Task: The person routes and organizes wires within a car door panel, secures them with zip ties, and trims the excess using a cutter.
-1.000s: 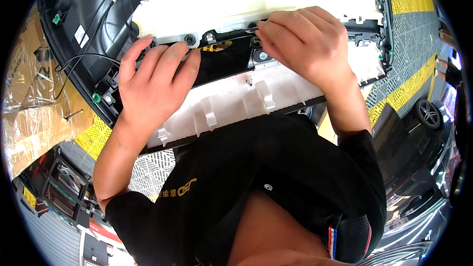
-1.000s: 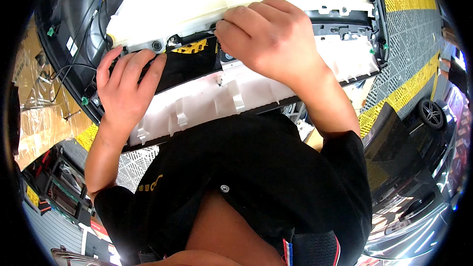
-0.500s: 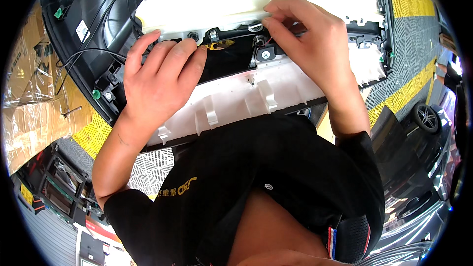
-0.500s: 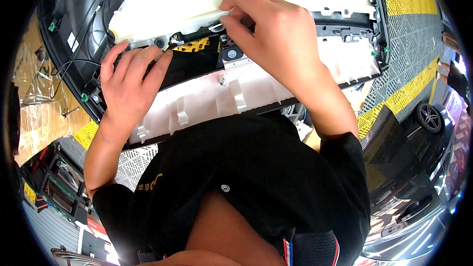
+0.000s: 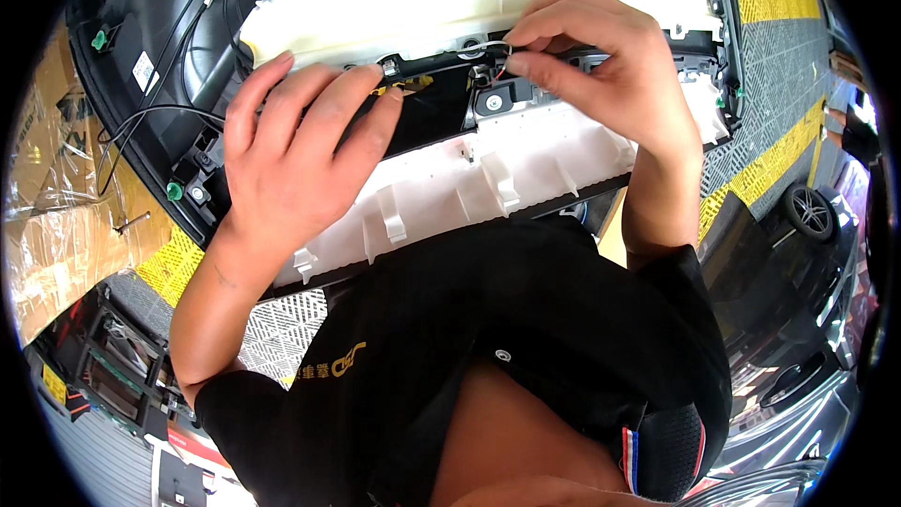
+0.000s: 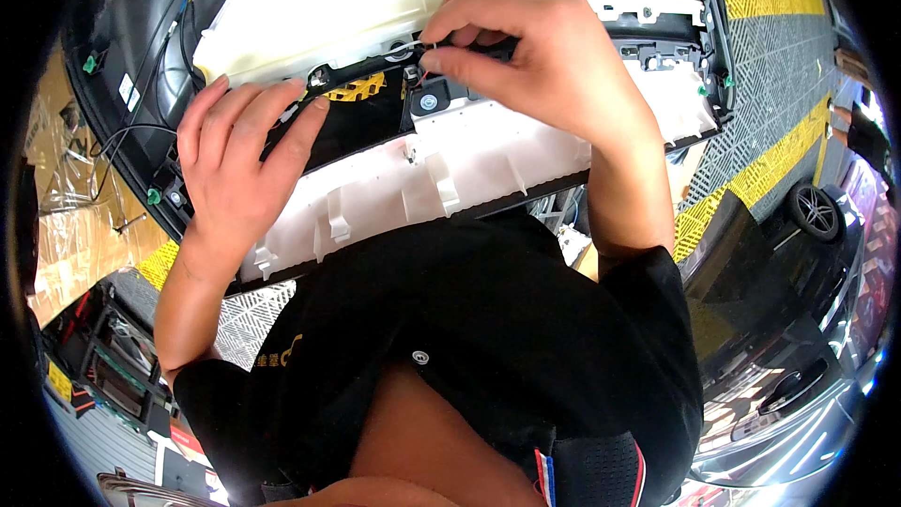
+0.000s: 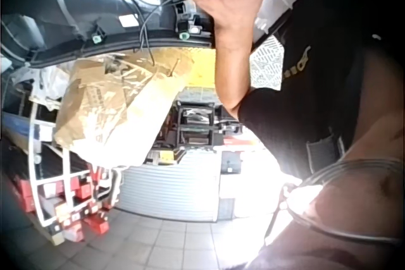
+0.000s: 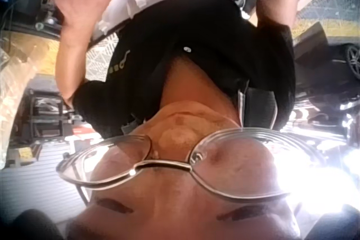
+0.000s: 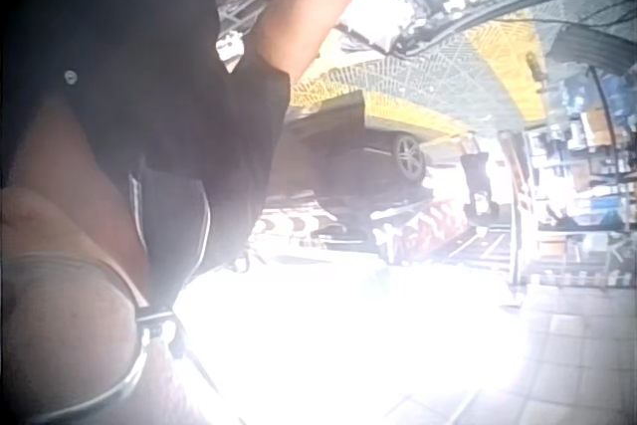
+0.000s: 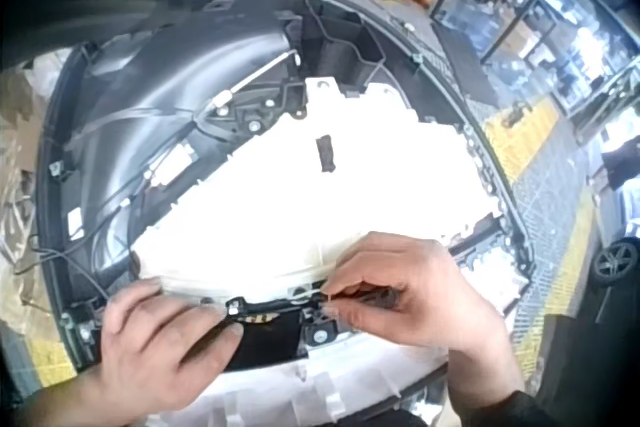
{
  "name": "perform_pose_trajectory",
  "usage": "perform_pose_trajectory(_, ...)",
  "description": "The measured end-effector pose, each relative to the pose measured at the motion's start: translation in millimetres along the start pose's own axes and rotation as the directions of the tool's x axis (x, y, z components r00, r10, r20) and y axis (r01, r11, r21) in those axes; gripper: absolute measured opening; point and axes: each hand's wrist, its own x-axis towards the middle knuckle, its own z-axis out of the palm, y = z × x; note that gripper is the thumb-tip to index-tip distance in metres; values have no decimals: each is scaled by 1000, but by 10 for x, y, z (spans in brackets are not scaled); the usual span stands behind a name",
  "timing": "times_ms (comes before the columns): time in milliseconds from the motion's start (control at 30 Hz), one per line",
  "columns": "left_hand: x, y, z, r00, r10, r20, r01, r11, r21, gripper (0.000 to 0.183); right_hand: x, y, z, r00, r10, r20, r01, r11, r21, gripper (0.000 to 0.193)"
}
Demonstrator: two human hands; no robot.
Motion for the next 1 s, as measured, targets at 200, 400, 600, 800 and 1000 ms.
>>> perform_pose_trajectory(200,520,26,160,999,13,-34,-19,982,-190,29,-9,-68,121,995,56,-83,-62,996,-71,19)
perform_pose_trajectory(400,747,32,390,999,47,1,-45,979,-200,20,-5,-116,142,988,91,-122,-107,986,-129,20)
perform_pose_trajectory(600,826,80,446,1000,-20,12,23,963,-267,15,1,-93,119,979,155,-129,-165,984,-74,21)
perform_pose_trajectory(800,842,118,498,1000,-19,-10,16,968,-250,17,-14,-61,75,984,142,-107,-145,989,-28,22)
perform_pose_trajectory(1000,791,85,494,997,72,-40,-76,991,-108,19,-5,-134,157,979,145,-143,-160,983,-94,21)
